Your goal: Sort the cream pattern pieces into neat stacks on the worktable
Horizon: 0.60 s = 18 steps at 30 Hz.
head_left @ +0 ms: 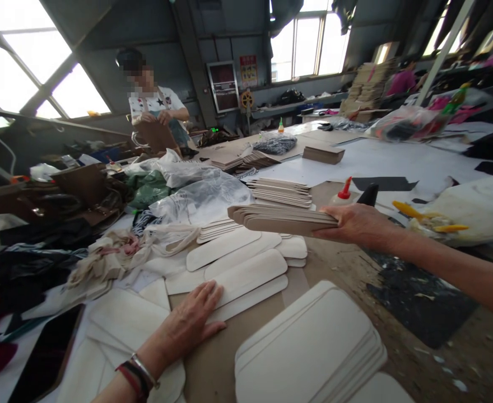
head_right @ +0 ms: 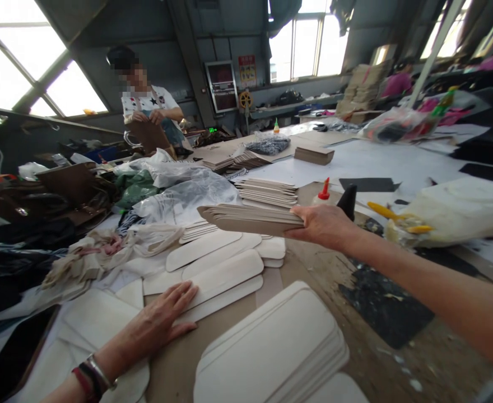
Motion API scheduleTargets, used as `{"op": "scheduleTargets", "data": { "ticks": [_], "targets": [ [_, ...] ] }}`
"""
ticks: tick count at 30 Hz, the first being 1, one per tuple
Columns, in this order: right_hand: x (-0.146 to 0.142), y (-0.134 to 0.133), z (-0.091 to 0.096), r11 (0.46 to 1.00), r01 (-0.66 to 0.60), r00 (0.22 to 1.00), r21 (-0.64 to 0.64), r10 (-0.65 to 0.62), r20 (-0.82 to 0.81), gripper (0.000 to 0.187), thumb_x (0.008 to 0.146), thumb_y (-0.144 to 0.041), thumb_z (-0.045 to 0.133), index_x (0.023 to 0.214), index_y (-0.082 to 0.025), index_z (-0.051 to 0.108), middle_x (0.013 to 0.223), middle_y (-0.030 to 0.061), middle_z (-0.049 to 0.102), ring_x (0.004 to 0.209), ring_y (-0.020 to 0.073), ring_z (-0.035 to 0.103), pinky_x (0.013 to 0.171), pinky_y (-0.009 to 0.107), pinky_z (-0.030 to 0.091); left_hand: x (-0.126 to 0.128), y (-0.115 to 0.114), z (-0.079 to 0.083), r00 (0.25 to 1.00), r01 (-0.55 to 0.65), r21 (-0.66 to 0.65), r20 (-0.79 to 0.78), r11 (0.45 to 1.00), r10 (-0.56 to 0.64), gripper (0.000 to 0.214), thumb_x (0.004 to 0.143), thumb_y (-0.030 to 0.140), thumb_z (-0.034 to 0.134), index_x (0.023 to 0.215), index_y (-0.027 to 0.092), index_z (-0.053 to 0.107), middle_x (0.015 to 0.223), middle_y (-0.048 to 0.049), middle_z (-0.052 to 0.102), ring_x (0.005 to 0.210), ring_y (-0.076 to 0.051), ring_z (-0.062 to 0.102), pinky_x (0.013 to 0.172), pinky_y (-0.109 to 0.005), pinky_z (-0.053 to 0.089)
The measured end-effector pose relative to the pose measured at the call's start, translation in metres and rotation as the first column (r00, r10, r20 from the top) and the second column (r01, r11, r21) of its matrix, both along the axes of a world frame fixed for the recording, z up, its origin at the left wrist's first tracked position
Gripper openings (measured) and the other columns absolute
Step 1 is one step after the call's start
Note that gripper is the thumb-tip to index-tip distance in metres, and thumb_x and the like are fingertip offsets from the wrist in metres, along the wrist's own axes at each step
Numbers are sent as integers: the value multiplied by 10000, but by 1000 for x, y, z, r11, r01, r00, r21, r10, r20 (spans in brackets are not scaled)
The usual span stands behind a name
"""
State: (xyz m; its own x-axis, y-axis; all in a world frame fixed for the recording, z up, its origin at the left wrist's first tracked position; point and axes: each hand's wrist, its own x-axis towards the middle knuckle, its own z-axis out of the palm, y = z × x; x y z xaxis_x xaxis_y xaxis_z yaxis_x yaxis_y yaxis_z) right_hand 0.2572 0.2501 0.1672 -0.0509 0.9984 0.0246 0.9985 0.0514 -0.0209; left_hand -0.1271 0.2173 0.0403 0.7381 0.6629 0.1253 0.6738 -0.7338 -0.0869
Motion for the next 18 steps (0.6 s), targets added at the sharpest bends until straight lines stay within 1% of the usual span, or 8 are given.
{"op": "scheduleTargets", "data": {
  "ticks": [3, 6, 8, 11, 13, 15, 16, 18],
  "targets": [
    [6, -5, 3, 1000, 20, 1000, 9, -21, 12, 419, 766, -552, 527, 1023, -230, 596, 855, 68, 670, 780, 238, 613, 626, 283, 394, 5, -3, 3, 998, 2, 27, -63, 1000, 0, 522, 825, 352, 557, 1264, 117, 398, 1255, -193, 506, 1164, -283, 481, 937, -397, 464],
    [13, -12, 6, 999, 37, 999, 34, -37, 7, 458, 758, -556, 529, 1070, -228, 595, 856, 76, 681, 765, 246, 622, 612, 288, 405, 14, -6, 8, 984, 18, 40, -180, 999, -11, 514, 773, 239, 552, 1232, 50, 421, 1224, -236, 514, 1137, -322, 498, 913, -408, 474],
    [16, -17, 9, 998, 56, 998, 40, -56, -11, 479, 753, -550, 537, 1107, -233, 591, 853, 73, 688, 757, 244, 628, 613, 285, 414, 19, -7, 12, 976, 41, 58, -215, 997, -27, 491, 741, 186, 512, 1202, 32, 440, 1179, -245, 539, 1079, -331, 539, 867, -417, 498],
    [20, -26, 16, 994, 99, 995, 42, -98, -20, 520, 742, -552, 547, 1142, -222, 586, 792, 69, 689, 716, 244, 632, 597, 283, 422, 18, 1, 17, 979, 68, 93, -198, 993, -49, 425, 760, 114, 414, 1182, 72, 443, 1120, -200, 582, 979, -273, 598, 798, -378, 529],
    [22, -31, 21, 991, 123, 992, 45, -122, -32, 563, 739, -556, 545, 1185, -213, 565, 768, 69, 687, 726, 252, 633, 587, 284, 424, 13, 11, 20, 983, 62, 108, -176, 992, -42, 375, 789, 76, 361, 1152, 100, 452, 1024, -156, 625, 873, -220, 632, 739, -329, 542],
    [23, -36, 25, 989, 143, 989, 43, -141, -51, 584, 740, -563, 535, 1211, -217, 552, 771, 67, 687, 763, 259, 632, 593, 283, 428, 9, 20, 23, 988, 39, 128, -151, 991, -20, 326, 808, 51, 332, 1098, 109, 469, 897, -122, 642, 768, -195, 639, 674, -299, 542],
    [23, -37, 27, 988, 151, 987, 44, -149, -54, 594, 740, -568, 531, 1221, -220, 546, 778, 66, 687, 779, 263, 631, 599, 284, 429, 8, 21, 24, 990, 27, 137, -138, 990, -8, 311, 809, 37, 324, 1071, 111, 474, 848, -110, 637, 738, -192, 636, 652, -292, 538],
    [24, -40, 29, 986, 158, 987, 50, -156, -42, 617, 736, -579, 529, 1237, -219, 534, 791, 69, 687, 792, 267, 628, 611, 288, 429, 10, 18, 28, 993, 14, 148, -117, 989, 3, 321, 795, 0, 309, 1049, 118, 468, 819, -94, 622, 738, -192, 628, 645, -289, 528]
  ]
}}
